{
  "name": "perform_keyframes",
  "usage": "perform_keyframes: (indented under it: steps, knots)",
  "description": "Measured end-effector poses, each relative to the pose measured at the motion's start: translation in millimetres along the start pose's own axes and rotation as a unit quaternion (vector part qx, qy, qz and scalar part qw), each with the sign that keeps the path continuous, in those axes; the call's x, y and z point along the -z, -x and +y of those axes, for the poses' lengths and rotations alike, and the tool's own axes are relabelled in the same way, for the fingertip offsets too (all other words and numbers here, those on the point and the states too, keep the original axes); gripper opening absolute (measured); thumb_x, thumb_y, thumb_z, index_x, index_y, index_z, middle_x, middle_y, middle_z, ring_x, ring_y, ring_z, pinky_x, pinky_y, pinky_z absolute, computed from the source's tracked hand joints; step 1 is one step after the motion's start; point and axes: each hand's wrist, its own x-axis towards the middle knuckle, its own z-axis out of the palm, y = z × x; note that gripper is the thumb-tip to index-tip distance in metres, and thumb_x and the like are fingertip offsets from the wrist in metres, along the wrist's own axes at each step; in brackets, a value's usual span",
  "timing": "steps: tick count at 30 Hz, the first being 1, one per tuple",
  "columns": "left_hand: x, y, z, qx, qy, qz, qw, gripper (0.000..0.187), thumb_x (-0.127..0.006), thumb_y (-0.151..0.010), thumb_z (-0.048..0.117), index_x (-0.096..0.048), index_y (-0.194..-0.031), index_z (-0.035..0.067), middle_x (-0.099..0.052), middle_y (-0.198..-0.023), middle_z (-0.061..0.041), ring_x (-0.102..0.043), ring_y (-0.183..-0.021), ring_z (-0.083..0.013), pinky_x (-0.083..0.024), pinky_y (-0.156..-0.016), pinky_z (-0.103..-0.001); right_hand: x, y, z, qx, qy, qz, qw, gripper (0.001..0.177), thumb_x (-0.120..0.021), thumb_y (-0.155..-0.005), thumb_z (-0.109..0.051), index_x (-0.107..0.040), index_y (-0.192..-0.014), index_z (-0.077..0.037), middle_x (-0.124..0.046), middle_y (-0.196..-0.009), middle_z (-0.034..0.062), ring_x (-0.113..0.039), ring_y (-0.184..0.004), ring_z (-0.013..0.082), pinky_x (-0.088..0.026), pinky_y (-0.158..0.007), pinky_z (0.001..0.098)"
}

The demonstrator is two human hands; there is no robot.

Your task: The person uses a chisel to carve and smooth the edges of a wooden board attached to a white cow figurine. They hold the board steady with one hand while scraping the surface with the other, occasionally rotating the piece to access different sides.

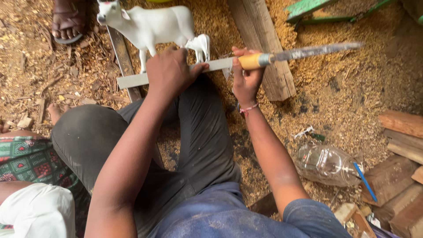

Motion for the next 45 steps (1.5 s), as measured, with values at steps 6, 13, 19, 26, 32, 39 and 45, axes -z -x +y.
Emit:
perform_keyframes:
  steps: [6,13,19,26,32,39,45]
  knots:
    - [6.2,4.3,-3.7,-0.127,0.076,0.134,0.98,0.036,-0.079,-0.093,0.045,-0.07,-0.085,0.011,-0.064,-0.082,-0.009,-0.066,-0.065,-0.0264,-0.047,-0.049,-0.041,23.5,-19.9,3.4,-0.076,-0.003,0.121,0.99,0.027,-0.078,-0.098,-0.006,-0.055,-0.113,-0.004,-0.071,-0.096,0.0151,-0.076,-0.09,0.0258,-0.067,-0.082,0.036]
    - [-2.6,-4.3,-0.2,-0.117,0.081,0.108,0.984,0.033,-0.079,-0.093,0.041,-0.071,-0.086,0.01,-0.065,-0.081,-0.008,-0.067,-0.067,-0.0278,-0.048,-0.051,-0.042,37.3,-43.6,-0.4,-0.109,0.045,-0.071,0.991,0.029,-0.077,-0.096,-0.004,-0.064,-0.122,-0.003,-0.068,-0.135,0.0181,-0.068,-0.127,0.025,-0.061,-0.104,0.0337]
    - [-13.5,-4.5,-5.7,-0.135,0.114,0.179,0.968,0.034,-0.079,-0.087,0.042,-0.073,-0.095,0.01,-0.069,-0.095,-0.014,-0.069,-0.077,-0.0343,-0.054,-0.062,-0.045,37.7,-61.7,-1.3,-0.111,0.087,-0.21,0.967,0.029,-0.082,-0.092,-0.003,-0.07,-0.119,-0.005,-0.076,-0.12,0.0121,-0.072,-0.114,0.0206,-0.059,-0.099,0.0353]
    - [-16.0,-4.2,-15.5,-0.107,0.097,0.165,0.976,0.036,-0.079,-0.083,0.045,-0.071,-0.089,0.01,-0.067,-0.092,-0.011,-0.069,-0.076,-0.0332,-0.053,-0.061,-0.047,47.0,-73.4,2.6,-0.123,0.057,-0.26,0.956,0.036,-0.083,-0.086,-0.009,-0.07,-0.12,-0.006,-0.076,-0.115,0.0063,-0.072,-0.109,0.0157,-0.059,-0.095,0.0301]
    - [-16.6,-9.6,-13.9,-0.085,0.098,0.131,0.983,0.037,-0.077,-0.085,0.047,-0.07,-0.087,0.011,-0.065,-0.086,-0.007,-0.069,-0.073,-0.0298,-0.053,-0.06,-0.045,49.0,-74.0,16.4,-0.101,0.101,-0.273,0.951,0.032,-0.083,-0.087,-0.009,-0.073,-0.117,-0.009,-0.077,-0.115,0.0072,-0.074,-0.103,0.0152,-0.064,-0.088,0.0291]
    - [-10.9,-7.3,-6.6,-0.099,0.124,0.096,0.983,0.043,-0.084,-0.071,0.049,-0.07,-0.082,0.01,-0.064,-0.084,-0.009,-0.069,-0.071,-0.0322,-0.052,-0.059,-0.047,49.1,-66.9,22.1,-0.095,0.082,-0.257,0.958,0.031,-0.081,-0.088,-0.009,-0.072,-0.118,-0.01,-0.076,-0.115,0.0076,-0.074,-0.103,0.0148,-0.064,-0.088,0.0284]
    - [-2.4,-2.7,-11.8,-0.137,0.103,0.137,0.976,0.027,-0.081,-0.073,0.03,-0.071,-0.092,0.013,-0.065,-0.089,-0.009,-0.069,-0.078,-0.0346,-0.053,-0.066,-0.048,45.6,-64.7,14.9,-0.091,0.063,-0.255,0.96,0.034,-0.08,-0.088,-0.004,-0.072,-0.121,-0.008,-0.075,-0.118,0.0097,-0.072,-0.109,0.0171,-0.06,-0.094,0.0311]
